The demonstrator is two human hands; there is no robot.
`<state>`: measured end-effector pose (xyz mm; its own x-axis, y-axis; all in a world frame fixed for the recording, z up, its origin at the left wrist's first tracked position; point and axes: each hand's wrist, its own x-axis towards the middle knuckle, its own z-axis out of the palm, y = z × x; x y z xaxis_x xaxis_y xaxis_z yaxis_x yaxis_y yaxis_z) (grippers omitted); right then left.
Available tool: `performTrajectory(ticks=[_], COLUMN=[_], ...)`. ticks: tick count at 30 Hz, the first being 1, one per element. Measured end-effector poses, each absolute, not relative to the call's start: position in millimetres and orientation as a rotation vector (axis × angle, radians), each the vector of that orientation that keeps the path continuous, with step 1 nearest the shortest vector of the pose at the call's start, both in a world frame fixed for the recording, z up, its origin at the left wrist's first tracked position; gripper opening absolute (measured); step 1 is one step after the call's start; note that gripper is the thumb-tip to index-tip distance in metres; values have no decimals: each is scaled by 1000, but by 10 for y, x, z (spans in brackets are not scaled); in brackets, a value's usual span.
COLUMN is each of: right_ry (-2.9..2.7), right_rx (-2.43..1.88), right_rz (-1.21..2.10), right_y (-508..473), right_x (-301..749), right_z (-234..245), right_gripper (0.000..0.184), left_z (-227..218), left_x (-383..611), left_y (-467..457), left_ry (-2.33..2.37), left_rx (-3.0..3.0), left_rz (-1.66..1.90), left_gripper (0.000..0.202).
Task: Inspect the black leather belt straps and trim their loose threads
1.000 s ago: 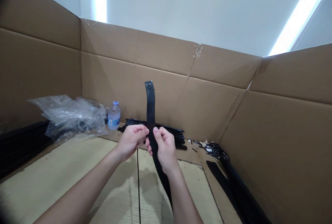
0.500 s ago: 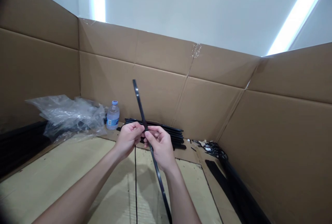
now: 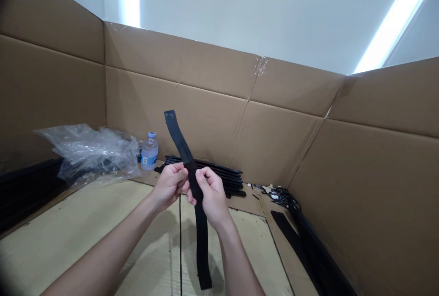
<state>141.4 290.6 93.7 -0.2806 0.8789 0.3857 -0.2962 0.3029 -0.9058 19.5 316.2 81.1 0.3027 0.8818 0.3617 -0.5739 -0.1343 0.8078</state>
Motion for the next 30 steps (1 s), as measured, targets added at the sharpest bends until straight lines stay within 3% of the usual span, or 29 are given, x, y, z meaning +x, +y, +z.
performTrajectory(ticks=[13,26,30], right_ry=[-1282,-1370,-1396], right_rx=[-647,-584,-622], right_rz=[1167,1136,1126], right_y=[2903,3014,3013], right_x=[1358,1534,1547], right_z=[924,912,935], right_gripper=[32,17,29], left_z=[798,915,919], left_x=[279,214,220], left_y=[3149,3151,3127], left_ry=[442,402,475], left_rx=[1097,966,1050], left_rz=[1377,1372,1395], left_gripper=[38,39,39])
